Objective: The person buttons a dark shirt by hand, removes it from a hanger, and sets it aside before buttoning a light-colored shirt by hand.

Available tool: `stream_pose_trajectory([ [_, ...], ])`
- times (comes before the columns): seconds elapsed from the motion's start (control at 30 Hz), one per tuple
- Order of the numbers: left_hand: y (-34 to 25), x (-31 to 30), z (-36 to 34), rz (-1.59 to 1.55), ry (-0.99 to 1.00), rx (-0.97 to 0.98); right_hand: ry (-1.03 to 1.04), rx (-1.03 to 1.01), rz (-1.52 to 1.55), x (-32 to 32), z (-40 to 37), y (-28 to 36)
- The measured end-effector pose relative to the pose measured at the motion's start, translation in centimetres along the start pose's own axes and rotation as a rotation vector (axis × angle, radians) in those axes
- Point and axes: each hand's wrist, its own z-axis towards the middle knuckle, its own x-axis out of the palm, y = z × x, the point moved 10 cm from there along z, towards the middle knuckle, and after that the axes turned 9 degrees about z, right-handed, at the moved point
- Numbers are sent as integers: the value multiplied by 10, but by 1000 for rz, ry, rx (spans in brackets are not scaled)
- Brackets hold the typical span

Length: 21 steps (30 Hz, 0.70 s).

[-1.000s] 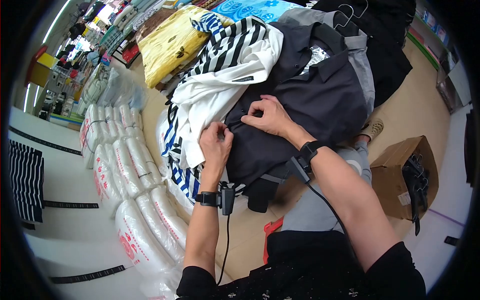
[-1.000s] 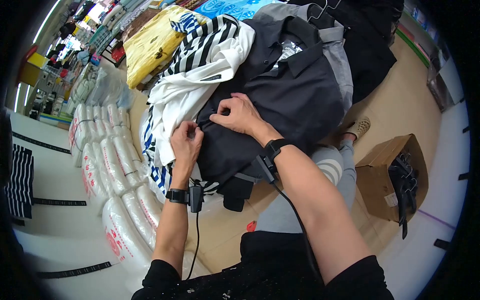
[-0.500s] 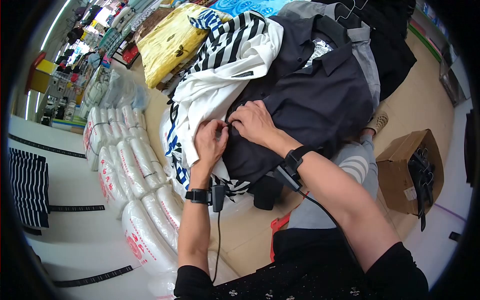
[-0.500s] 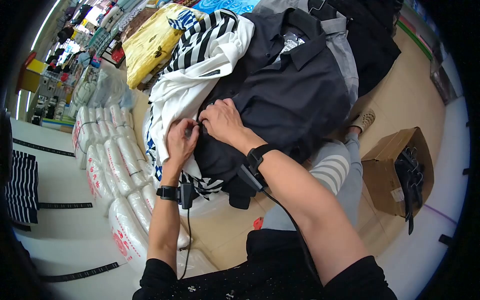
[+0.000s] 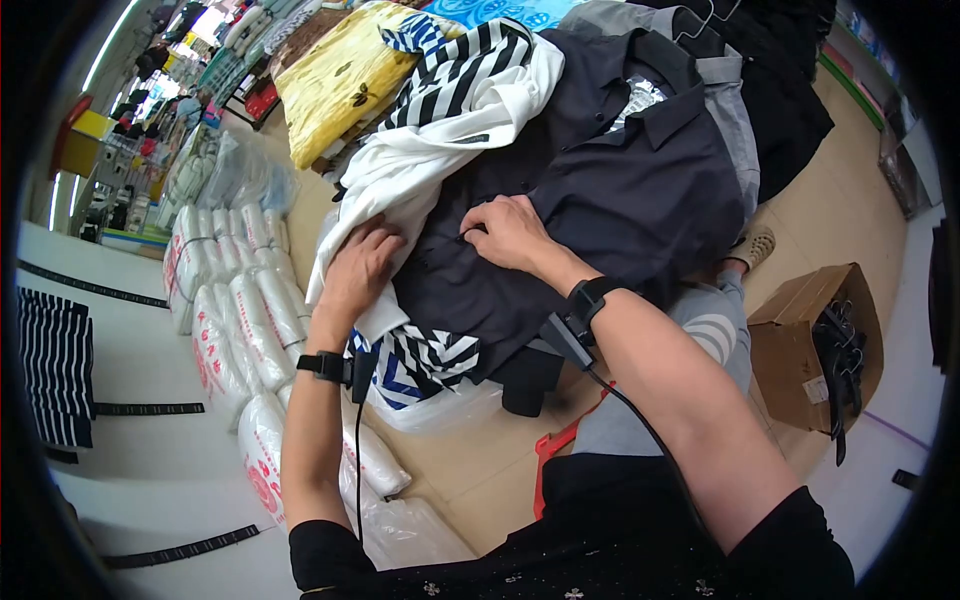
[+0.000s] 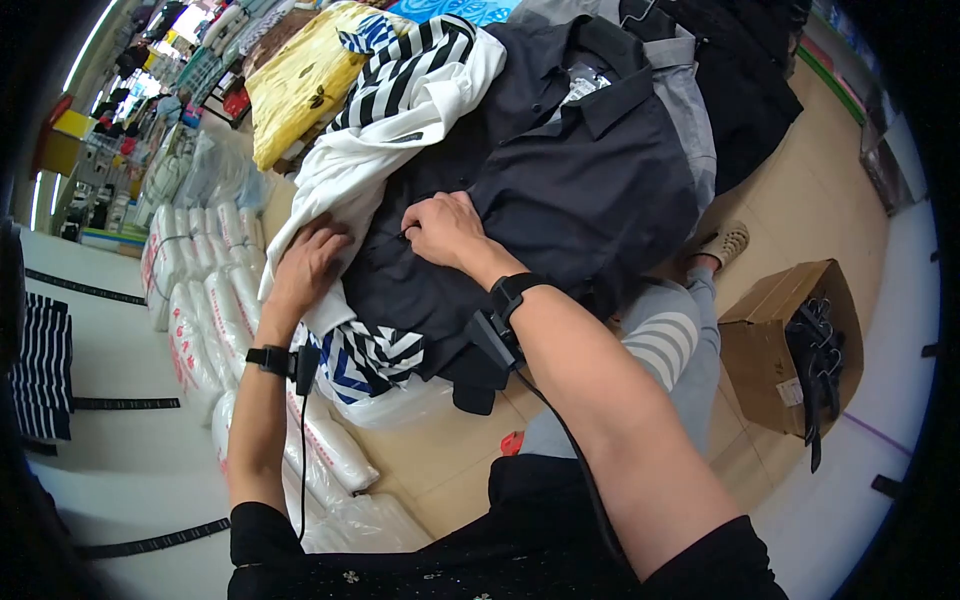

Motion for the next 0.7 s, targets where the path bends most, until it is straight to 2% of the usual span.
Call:
stream_pose_trajectory([
  [0.03, -1, -5, 0, 87, -70, 31, 7, 9, 11, -1, -2, -2],
  [0.13, 4, 11, 3, 161, -112, -8, 18, 35, 32, -1, -3, -3],
  [0.27, 6, 31, 3, 113, -71, -29, 48, 54, 28, 0, 2, -5],
  [0.4, -8, 7, -5, 10, -89, -64, 59, 63, 32, 3, 2, -8],
  [0.5, -37, -17, -31, 78, -257, -124, 67, 62, 27, 1, 3, -6],
  [0.6, -52, -4, -62, 156, -111, -364, 57, 59, 14, 2, 2, -6],
  [0.7, -38, 6, -81, 107, -126, -368, 61, 53, 15, 2, 3, -6],
])
